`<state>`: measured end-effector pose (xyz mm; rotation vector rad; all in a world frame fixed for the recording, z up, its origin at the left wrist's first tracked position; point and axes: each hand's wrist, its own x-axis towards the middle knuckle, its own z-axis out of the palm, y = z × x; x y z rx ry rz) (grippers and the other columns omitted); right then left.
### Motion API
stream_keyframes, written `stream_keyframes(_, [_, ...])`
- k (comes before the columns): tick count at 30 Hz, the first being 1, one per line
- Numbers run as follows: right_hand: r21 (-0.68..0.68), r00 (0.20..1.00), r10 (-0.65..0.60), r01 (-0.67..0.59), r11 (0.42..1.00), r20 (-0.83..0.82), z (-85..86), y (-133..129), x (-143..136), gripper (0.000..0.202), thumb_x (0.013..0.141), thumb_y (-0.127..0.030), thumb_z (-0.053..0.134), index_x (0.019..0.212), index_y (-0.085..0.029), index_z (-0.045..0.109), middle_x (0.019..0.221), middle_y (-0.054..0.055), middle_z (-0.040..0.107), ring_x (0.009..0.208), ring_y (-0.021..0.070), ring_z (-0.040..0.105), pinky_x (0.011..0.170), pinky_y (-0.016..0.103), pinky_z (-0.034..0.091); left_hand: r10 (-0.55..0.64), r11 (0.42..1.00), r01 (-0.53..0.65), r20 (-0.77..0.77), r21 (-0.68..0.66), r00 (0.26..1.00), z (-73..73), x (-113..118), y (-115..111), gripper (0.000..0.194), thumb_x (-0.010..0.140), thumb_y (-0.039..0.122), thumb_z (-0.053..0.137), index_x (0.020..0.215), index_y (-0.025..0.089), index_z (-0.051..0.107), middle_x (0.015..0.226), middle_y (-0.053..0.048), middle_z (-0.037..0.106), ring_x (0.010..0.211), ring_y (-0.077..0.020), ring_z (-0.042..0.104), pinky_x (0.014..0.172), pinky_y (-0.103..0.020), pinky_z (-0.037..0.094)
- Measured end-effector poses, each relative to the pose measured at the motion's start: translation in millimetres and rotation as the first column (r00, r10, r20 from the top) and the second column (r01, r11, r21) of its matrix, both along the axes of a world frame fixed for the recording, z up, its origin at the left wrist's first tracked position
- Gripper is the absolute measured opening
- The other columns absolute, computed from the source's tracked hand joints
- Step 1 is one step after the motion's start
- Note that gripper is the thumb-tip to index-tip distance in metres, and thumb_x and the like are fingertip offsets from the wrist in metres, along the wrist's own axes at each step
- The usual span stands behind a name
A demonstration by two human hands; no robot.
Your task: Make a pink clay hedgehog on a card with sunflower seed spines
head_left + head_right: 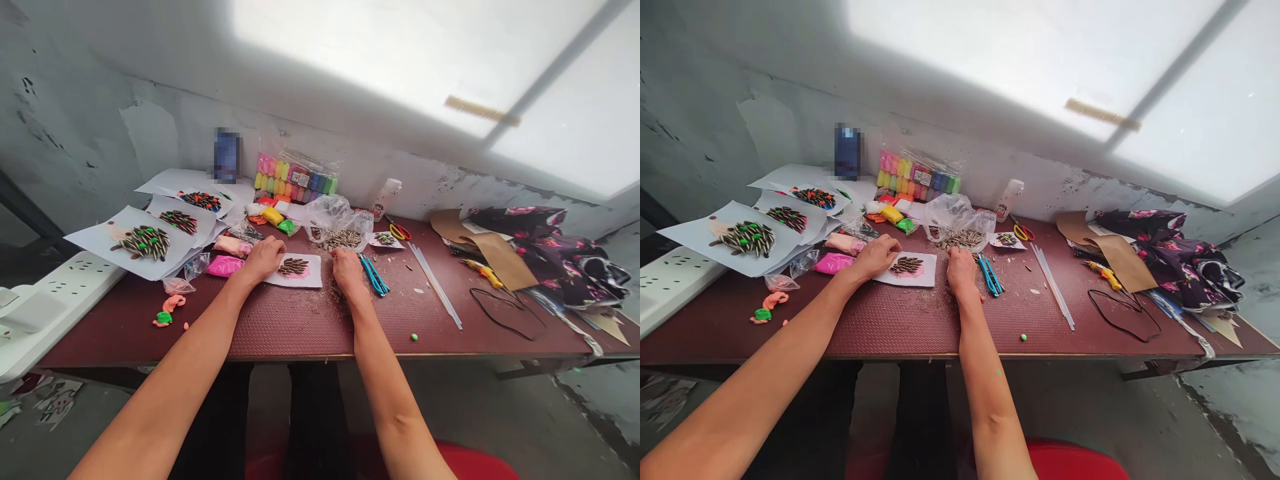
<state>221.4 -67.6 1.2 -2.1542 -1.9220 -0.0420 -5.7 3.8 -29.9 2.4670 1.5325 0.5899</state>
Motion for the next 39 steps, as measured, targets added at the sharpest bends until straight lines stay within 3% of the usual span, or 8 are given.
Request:
stream_keyframes(6, [0.152,0.981,0.054,-0.026,0.988,-0.187,0.7,-3,-2,0.024,0.094,-0.018,0.050,0.104,-0.018,0.072,0.101,0.009,0.071,0.094,0.0197,0.061,0.083,0.027,0.043,0.001,1.000,-0.001,0.004,-0.026,1.000,3.8,0,-2,0.023,0.087,0.017,0.051,0.098,0.019,0.071,0.101,-0.009,0.064,0.098,-0.0239,0.064,0.085,-0.032,0.050])
stream_keyframes(11, [0.117,0.937,0.064,-0.025,0.993,-0.344,1.8,-7,-2,0.017,0.087,-0.019,0.057,0.093,-0.021,0.073,0.089,0.002,0.074,0.077,0.0152,0.062,0.074,0.025,0.044,-0.001,1.000,0.001,0.007,-0.025,1.000,5.4,0,-3,0.024,0.087,0.015,0.051,0.098,0.019,0.072,0.100,-0.009,0.064,0.098,-0.0244,0.064,0.085,-0.033,0.050])
stream_keyframes(18, [0.021,0.972,-0.028,0.034,0.999,-0.234,4.6,-10,3,0.016,0.083,-0.019,0.061,0.086,-0.023,0.076,0.086,0.002,0.076,0.076,0.0161,0.065,0.069,0.024,0.043,-0.010,1.000,0.011,0.017,-0.029,1.000,5.1,-1,-3,0.024,0.086,0.014,0.052,0.098,0.019,0.072,0.100,-0.009,0.065,0.098,-0.0243,0.065,0.087,-0.033,0.050])
stream_keyframes(28, [-0.045,0.990,-0.078,0.073,0.996,-0.114,18.0,-22,-6,0.023,0.090,-0.018,0.058,0.098,-0.022,0.080,0.102,0.010,0.078,0.093,0.0224,0.069,0.076,0.028,0.044,-0.002,1.000,0.002,-0.007,-0.011,1.000,5.7,0,-4,0.025,0.086,0.014,0.051,0.099,0.019,0.072,0.101,-0.009,0.066,0.097,-0.0239,0.065,0.087,-0.033,0.050])
stream_keyframes(31, [0.012,0.970,-0.021,0.025,1.000,-0.240,19.5,-24,-11,0.023,0.088,-0.017,0.059,0.097,-0.022,0.079,0.093,0.006,0.078,0.085,0.0195,0.069,0.076,0.026,0.045,-0.003,1.000,0.003,-0.011,-0.013,1.000,7.0,1,-5,0.026,0.087,0.014,0.051,0.100,0.019,0.072,0.101,-0.009,0.066,0.097,-0.0236,0.065,0.087,-0.032,0.050])
stream_keyframes(35, [0.112,0.893,0.177,-0.143,0.983,-0.414,12.4,-28,-23,0.016,0.086,-0.019,0.062,0.091,-0.020,0.077,0.085,0.002,0.075,0.076,0.0161,0.065,0.075,0.024,0.045,0.000,1.000,-0.001,-0.023,-0.017,1.000,7.1,1,-5,0.025,0.088,0.015,0.051,0.102,0.017,0.072,0.103,-0.010,0.066,0.098,-0.0249,0.065,0.088,-0.033,0.049])
stream_keyframes(39, [0.203,0.857,0.349,-0.292,0.935,-0.379,1.1,-32,-38,0.013,0.089,-0.017,0.058,0.088,-0.019,0.071,0.090,0.004,0.073,0.083,0.0174,0.063,0.080,0.027,0.045,0.003,1.000,-0.003,-0.015,-0.018,1.000,5.8,1,-5,0.025,0.088,0.015,0.052,0.102,0.017,0.072,0.103,-0.010,0.065,0.097,-0.0241,0.065,0.087,-0.032,0.049])
